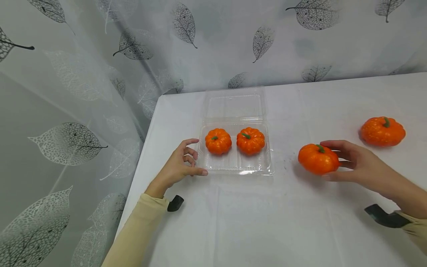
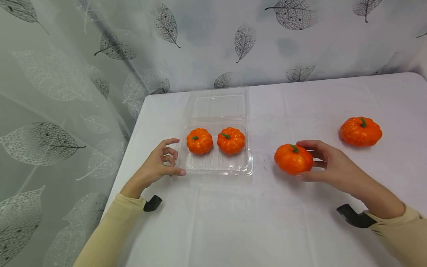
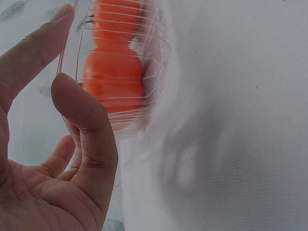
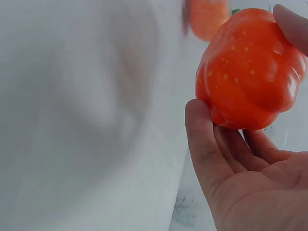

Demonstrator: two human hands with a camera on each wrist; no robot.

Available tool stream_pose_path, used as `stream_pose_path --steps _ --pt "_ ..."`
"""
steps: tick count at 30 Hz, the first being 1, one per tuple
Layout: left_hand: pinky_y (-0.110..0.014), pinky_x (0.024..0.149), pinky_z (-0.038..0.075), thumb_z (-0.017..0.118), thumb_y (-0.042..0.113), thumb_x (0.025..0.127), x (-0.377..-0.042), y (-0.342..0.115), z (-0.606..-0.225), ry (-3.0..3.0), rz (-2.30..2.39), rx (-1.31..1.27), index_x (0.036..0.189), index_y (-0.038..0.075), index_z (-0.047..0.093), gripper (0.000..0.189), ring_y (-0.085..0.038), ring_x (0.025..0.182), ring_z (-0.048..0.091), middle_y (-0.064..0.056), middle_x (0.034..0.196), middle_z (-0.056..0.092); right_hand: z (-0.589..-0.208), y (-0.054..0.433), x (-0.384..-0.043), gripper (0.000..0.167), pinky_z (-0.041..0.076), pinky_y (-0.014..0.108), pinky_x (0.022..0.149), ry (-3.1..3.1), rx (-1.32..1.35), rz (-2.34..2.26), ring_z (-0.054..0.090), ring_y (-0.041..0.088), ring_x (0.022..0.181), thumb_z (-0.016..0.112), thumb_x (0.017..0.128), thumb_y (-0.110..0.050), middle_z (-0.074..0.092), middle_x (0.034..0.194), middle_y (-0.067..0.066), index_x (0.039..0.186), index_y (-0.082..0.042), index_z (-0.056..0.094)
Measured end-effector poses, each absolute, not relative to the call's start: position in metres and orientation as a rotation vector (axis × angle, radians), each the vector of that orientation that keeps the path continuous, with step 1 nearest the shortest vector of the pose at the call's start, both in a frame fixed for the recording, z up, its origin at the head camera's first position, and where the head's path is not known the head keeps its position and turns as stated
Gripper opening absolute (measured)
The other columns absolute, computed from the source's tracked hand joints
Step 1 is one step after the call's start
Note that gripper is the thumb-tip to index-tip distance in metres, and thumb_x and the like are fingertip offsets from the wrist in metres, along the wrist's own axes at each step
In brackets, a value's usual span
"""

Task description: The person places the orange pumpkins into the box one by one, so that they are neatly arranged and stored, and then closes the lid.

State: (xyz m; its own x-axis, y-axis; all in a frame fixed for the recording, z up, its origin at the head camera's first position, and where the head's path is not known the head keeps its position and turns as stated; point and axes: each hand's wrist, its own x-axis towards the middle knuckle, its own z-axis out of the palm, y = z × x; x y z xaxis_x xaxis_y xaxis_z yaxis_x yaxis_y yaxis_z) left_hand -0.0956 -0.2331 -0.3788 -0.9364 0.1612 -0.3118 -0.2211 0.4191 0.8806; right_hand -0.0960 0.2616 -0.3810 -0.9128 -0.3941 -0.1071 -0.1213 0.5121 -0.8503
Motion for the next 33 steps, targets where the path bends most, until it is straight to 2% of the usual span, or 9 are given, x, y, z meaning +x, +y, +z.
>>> stream_pose_path --steps 2,6,12,15,21,28,31,33 --pt "-0.031 0.06 0.05 0.097 0.014 0.067 -0.096 -0.233 -0.379 2.33 1.523 -0.056 0.151 0.02 0.037 0.104 -0.024 0.076 0.053 -0.013 0.11 0.053 -0.376 0.254 -0.096 0.074 0.047 0.01 0.085 2.419 -0.491 -1.403 0.055 -0.007 0.112 0.083 0.083 -0.005 0.053 0.134 -0.015 0.146 -0.003 0.044" --pt "-0.033 0.059 0.05 0.097 0.014 0.067 -0.095 -0.233 -0.379 2.326 1.525 -0.061 0.152 0.021 0.037 0.104 -0.025 0.075 0.053 -0.014 0.111 0.053 -0.364 0.236 -0.098 0.072 0.049 0.014 0.088 2.34 -0.573 -1.436 0.057 0.0 0.115 0.083 0.084 -0.004 0.056 0.137 -0.006 0.145 -0.005 0.047" --pt "-0.032 0.058 0.05 0.097 0.013 0.067 -0.095 -0.233 -0.378 2.33 1.518 -0.065 0.151 0.021 0.037 0.104 -0.025 0.075 0.053 -0.015 0.112 0.053 -0.351 0.203 -0.101 0.072 0.053 0.024 0.089 2.231 -0.588 -1.415 0.057 0.003 0.118 0.086 0.081 -0.012 0.054 0.142 0.006 0.144 -0.01 0.05" --pt "-0.033 0.059 0.05 0.097 0.013 0.067 -0.094 -0.232 -0.377 2.334 1.52 -0.06 0.151 0.022 0.037 0.103 -0.024 0.075 0.053 -0.015 0.112 0.053 -0.347 0.186 -0.103 0.071 0.054 0.029 0.09 2.147 -0.606 -1.435 0.059 0.012 0.121 0.087 0.08 -0.013 0.053 0.143 0.007 0.142 -0.01 0.052" --pt "-0.035 0.058 0.051 0.096 0.012 0.067 -0.093 -0.232 -0.377 2.329 1.535 -0.032 0.151 0.02 0.037 0.103 -0.023 0.073 0.053 -0.017 0.112 0.052 -0.344 0.158 -0.109 0.072 0.052 0.031 0.095 1.986 -0.625 -1.477 0.053 0.031 0.13 0.086 0.079 -0.012 0.05 0.145 0.008 0.142 -0.009 0.051" --pt "-0.032 0.058 0.05 0.096 0.013 0.067 -0.094 -0.232 -0.378 2.323 1.538 -0.044 0.151 0.02 0.037 0.103 -0.024 0.074 0.053 -0.019 0.113 0.053 -0.34 0.134 -0.116 0.075 0.055 0.039 0.092 1.746 -0.542 -1.574 0.059 0.031 0.124 0.081 0.084 -0.008 0.041 0.152 0.013 0.148 -0.007 0.043" --pt "-0.033 0.058 0.051 0.096 0.013 0.067 -0.093 -0.232 -0.377 2.325 1.536 -0.035 0.151 0.02 0.037 0.104 -0.025 0.074 0.053 -0.018 0.112 0.053 -0.339 0.125 -0.118 0.075 0.055 0.038 0.093 1.701 -0.525 -1.623 0.058 0.031 0.125 0.079 0.086 -0.008 0.039 0.153 0.012 0.15 -0.007 0.041" --pt "-0.035 0.059 0.051 0.096 0.013 0.067 -0.093 -0.233 -0.377 2.324 1.536 -0.035 0.151 0.02 0.036 0.104 -0.025 0.074 0.053 -0.017 0.112 0.052 -0.339 0.119 -0.118 0.074 0.052 0.033 0.095 1.716 -0.52 -1.645 0.054 0.031 0.129 0.078 0.087 -0.01 0.039 0.155 0.01 0.151 -0.007 0.041"
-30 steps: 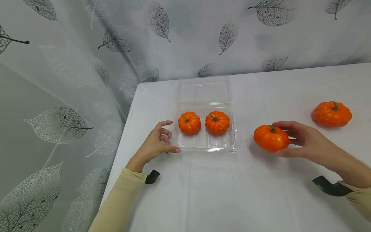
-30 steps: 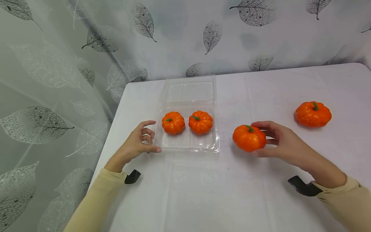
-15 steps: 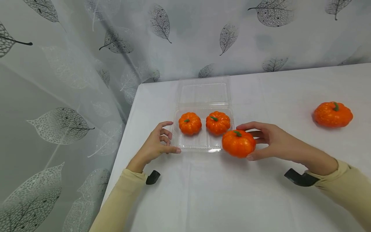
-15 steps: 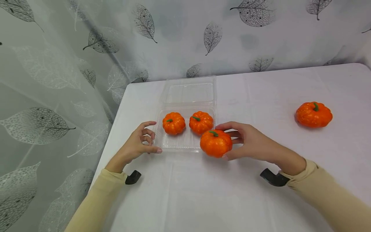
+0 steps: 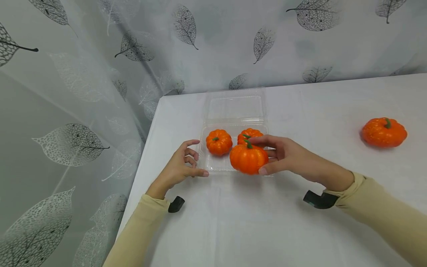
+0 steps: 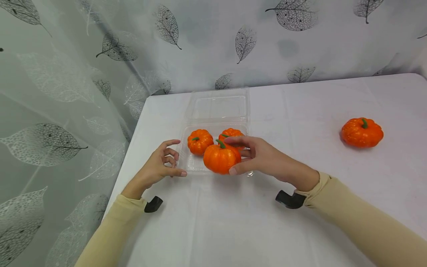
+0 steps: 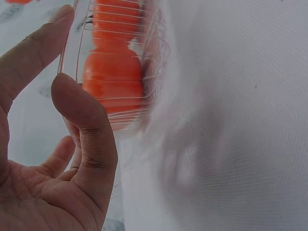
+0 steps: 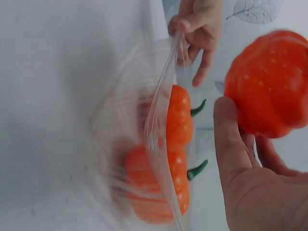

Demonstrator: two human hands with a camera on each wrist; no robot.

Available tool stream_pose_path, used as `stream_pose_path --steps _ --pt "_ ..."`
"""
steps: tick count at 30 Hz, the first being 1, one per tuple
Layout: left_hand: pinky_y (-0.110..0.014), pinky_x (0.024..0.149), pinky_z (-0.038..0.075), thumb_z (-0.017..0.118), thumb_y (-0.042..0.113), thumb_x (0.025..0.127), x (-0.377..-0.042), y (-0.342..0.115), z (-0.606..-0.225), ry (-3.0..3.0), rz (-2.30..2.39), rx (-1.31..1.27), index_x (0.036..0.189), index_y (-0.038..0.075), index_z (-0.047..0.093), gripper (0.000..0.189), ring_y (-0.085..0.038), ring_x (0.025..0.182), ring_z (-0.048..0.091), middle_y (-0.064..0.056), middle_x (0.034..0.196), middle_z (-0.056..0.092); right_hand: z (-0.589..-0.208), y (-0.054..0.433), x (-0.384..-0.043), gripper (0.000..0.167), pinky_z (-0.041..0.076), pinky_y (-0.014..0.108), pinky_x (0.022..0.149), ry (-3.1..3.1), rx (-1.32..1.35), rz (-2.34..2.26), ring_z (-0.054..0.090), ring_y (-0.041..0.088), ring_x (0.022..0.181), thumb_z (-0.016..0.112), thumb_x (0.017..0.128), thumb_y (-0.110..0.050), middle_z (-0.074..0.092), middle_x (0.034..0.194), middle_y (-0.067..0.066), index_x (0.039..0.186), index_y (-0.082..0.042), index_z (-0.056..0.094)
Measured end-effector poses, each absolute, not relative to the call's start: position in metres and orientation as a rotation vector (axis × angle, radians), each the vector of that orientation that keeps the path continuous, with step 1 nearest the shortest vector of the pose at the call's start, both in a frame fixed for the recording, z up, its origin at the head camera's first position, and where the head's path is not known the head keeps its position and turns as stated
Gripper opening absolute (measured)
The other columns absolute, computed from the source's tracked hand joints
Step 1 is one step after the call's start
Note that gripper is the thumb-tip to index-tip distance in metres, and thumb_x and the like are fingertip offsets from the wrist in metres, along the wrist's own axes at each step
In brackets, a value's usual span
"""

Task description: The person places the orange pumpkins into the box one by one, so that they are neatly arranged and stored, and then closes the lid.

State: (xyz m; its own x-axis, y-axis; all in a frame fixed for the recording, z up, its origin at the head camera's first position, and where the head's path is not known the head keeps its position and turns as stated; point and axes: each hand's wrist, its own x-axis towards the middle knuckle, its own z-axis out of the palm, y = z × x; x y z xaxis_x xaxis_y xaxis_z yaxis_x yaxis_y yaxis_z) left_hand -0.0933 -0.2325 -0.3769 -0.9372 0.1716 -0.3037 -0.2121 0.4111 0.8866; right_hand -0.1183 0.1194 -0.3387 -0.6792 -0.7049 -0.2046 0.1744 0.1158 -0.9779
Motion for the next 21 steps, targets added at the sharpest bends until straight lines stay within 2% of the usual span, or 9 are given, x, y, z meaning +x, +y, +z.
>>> stream_pose_path --steps 3,6,10,16,21 --pt "-0.035 0.06 0.051 0.096 0.013 0.068 -0.093 -0.232 -0.376 2.323 1.531 -0.037 0.151 0.02 0.036 0.103 -0.025 0.075 0.053 -0.017 0.113 0.052 -0.339 0.111 -0.119 0.072 0.049 0.029 0.099 1.736 -0.513 -1.682 0.046 0.028 0.137 0.075 0.089 -0.014 0.039 0.156 0.007 0.152 -0.008 0.04" --pt "-0.032 0.06 0.051 0.096 0.012 0.069 -0.094 -0.233 -0.375 2.326 1.522 -0.04 0.151 0.02 0.036 0.102 -0.026 0.076 0.053 -0.02 0.114 0.052 -0.338 0.103 -0.121 0.07 0.047 0.026 0.101 1.743 -0.489 -1.718 0.046 0.026 0.136 0.074 0.09 -0.016 0.039 0.156 0.004 0.152 -0.008 0.041" --pt "-0.032 0.06 0.051 0.096 0.013 0.069 -0.094 -0.233 -0.375 2.337 1.515 -0.04 0.152 0.02 0.036 0.102 -0.026 0.075 0.053 -0.02 0.114 0.052 -0.338 0.089 -0.124 0.07 0.047 0.029 0.102 1.738 -0.454 -1.734 0.049 0.025 0.133 0.073 0.09 -0.019 0.039 0.155 0.003 0.152 -0.009 0.04" --pt "-0.035 0.061 0.053 0.096 0.013 0.068 -0.093 -0.233 -0.377 2.337 1.525 -0.031 0.152 0.02 0.036 0.103 -0.025 0.074 0.053 -0.019 0.113 0.053 -0.339 0.069 -0.123 0.071 0.045 0.038 0.105 1.776 -0.431 -1.712 0.055 0.025 0.127 0.075 0.09 -0.023 0.052 0.142 0.008 0.151 -0.012 0.04" --pt "-0.035 0.061 0.055 0.096 0.013 0.069 -0.093 -0.232 -0.377 2.334 1.532 -0.031 0.151 0.021 0.037 0.102 -0.025 0.074 0.054 -0.017 0.112 0.053 -0.342 0.058 -0.122 0.078 0.048 0.037 0.102 1.837 -0.401 -1.631 0.053 0.024 0.129 0.079 0.088 -0.027 0.054 0.14 0.009 0.152 -0.011 0.037"
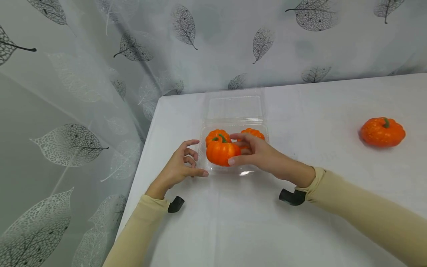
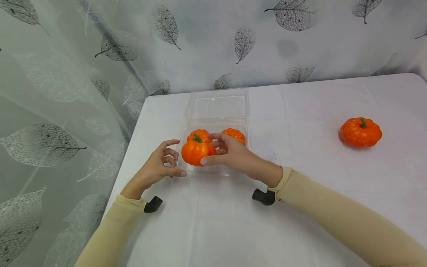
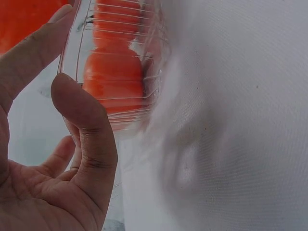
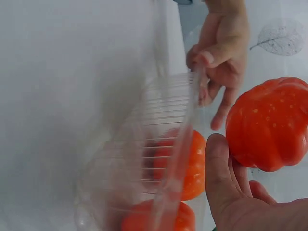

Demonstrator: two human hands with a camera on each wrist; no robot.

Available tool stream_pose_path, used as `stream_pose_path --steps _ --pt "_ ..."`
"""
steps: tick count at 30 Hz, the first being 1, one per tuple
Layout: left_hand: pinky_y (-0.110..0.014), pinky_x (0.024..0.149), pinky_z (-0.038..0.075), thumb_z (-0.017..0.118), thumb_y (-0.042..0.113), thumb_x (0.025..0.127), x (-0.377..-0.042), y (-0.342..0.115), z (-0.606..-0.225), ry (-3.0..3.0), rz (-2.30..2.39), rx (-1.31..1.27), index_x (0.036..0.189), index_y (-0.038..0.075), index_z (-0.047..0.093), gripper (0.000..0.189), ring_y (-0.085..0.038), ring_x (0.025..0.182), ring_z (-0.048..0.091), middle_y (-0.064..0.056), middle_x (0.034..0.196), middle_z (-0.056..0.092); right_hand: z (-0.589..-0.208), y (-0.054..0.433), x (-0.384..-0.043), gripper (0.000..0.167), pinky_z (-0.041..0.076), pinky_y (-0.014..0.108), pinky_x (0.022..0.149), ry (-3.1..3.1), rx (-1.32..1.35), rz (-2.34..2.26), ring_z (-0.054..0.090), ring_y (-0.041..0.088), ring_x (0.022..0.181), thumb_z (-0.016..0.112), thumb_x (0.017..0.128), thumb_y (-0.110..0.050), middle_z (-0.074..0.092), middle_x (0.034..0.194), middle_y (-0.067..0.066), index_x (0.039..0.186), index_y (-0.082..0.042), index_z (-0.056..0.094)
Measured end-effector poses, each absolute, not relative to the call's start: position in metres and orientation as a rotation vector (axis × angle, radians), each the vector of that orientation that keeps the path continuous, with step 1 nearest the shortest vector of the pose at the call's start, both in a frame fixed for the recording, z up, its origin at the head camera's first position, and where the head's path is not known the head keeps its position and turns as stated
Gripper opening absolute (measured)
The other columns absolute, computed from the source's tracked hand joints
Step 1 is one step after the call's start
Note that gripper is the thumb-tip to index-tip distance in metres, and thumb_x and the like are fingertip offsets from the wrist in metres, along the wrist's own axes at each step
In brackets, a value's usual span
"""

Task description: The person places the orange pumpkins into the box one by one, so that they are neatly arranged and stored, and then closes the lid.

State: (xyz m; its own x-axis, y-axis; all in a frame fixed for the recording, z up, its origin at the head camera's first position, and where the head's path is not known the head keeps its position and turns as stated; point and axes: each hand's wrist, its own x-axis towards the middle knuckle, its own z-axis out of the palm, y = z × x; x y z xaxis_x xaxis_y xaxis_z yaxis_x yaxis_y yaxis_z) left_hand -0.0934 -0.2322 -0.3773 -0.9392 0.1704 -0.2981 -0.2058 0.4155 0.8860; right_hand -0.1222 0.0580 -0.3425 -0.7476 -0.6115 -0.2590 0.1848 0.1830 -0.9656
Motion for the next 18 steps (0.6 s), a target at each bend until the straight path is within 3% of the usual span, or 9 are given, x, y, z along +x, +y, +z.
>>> stream_pose_path --steps 13,18 --pt "-0.038 0.06 0.054 0.095 0.012 0.069 -0.094 -0.234 -0.378 2.318 1.548 -0.026 0.151 0.022 0.037 0.1 -0.025 0.073 0.053 -0.015 0.109 0.053 -0.364 0.045 -0.121 0.079 0.042 0.044 0.109 2.003 -0.472 -1.447 0.05 0.029 0.133 0.075 0.092 -0.038 0.048 0.149 0.01 0.153 -0.005 0.036" --pt "-0.032 0.06 0.052 0.095 0.011 0.069 -0.093 -0.234 -0.378 2.308 1.562 -0.008 0.151 0.02 0.037 0.102 -0.025 0.074 0.053 -0.016 0.11 0.053 -0.366 0.042 -0.121 0.078 0.044 0.044 0.107 2.037 -0.485 -1.383 0.052 0.03 0.13 0.073 0.093 -0.044 0.047 0.15 0.01 0.152 -0.005 0.038"
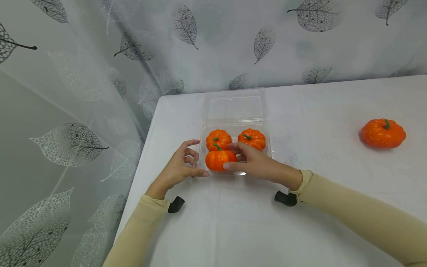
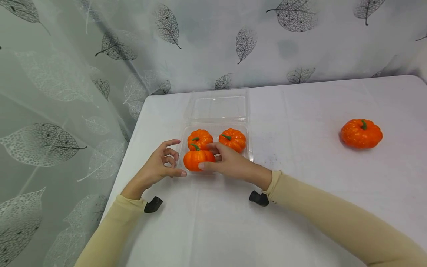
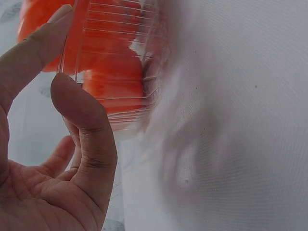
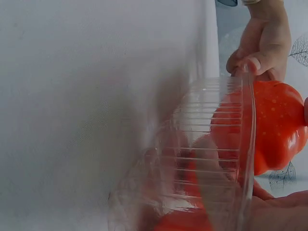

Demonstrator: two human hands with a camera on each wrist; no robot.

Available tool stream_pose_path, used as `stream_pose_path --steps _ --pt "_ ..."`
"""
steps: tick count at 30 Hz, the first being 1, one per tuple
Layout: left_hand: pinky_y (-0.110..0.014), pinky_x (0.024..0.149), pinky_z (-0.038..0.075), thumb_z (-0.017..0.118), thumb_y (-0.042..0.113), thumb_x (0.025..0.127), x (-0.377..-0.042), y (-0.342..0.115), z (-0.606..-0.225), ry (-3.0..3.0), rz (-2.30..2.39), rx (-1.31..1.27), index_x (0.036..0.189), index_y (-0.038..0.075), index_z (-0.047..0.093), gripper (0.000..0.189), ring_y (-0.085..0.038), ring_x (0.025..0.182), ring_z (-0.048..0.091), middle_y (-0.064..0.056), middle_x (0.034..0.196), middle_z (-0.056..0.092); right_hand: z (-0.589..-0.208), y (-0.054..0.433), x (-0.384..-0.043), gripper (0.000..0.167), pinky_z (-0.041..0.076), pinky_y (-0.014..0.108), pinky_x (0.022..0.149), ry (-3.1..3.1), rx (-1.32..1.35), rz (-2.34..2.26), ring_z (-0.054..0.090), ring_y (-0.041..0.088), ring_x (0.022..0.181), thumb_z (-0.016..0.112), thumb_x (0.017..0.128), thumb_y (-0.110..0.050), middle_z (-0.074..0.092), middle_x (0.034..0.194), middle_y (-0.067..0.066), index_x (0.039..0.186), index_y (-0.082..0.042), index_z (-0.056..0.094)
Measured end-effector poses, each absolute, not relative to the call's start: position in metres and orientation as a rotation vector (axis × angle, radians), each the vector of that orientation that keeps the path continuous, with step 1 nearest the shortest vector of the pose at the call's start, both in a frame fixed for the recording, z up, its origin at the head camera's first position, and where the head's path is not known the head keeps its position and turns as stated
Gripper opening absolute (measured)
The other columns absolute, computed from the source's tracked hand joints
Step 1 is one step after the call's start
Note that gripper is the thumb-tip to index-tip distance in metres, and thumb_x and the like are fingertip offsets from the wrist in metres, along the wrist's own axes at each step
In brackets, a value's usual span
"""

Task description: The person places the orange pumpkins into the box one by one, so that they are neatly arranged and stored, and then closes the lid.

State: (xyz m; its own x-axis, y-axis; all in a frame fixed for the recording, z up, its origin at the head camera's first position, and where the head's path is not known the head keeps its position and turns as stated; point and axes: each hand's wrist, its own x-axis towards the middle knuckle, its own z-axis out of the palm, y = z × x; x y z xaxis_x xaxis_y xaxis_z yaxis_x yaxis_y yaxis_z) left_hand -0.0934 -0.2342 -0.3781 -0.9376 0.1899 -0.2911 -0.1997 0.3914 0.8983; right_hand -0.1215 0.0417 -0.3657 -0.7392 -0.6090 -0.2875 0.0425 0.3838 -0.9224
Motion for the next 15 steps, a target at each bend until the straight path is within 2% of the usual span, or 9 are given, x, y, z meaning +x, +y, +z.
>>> stream_pose_path --steps 8,15 --pt "-0.035 0.06 0.052 0.095 0.013 0.069 -0.0938 -0.2334 -0.3789 2.302 1.571 -0.019 0.151 0.021 0.037 0.101 -0.025 0.073 0.053 -0.015 0.11 0.053 -0.3695 0.0405 -0.1251 0.074 0.046 0.043 0.104 2.046 -0.484 -1.337 0.055 0.029 0.124 0.071 0.094 -0.043 0.052 0.144 0.011 0.15 -0.005 0.04" --pt "-0.033 0.061 0.052 0.095 0.013 0.069 -0.094 -0.2327 -0.3792 2.301 1.576 -0.017 0.151 0.021 0.037 0.101 -0.024 0.073 0.054 -0.016 0.111 0.053 -0.3701 0.0392 -0.1257 0.072 0.046 0.044 0.104 2.048 -0.473 -1.306 0.056 0.03 0.123 0.069 0.095 -0.044 0.054 0.14 0.013 0.149 -0.005 0.042"
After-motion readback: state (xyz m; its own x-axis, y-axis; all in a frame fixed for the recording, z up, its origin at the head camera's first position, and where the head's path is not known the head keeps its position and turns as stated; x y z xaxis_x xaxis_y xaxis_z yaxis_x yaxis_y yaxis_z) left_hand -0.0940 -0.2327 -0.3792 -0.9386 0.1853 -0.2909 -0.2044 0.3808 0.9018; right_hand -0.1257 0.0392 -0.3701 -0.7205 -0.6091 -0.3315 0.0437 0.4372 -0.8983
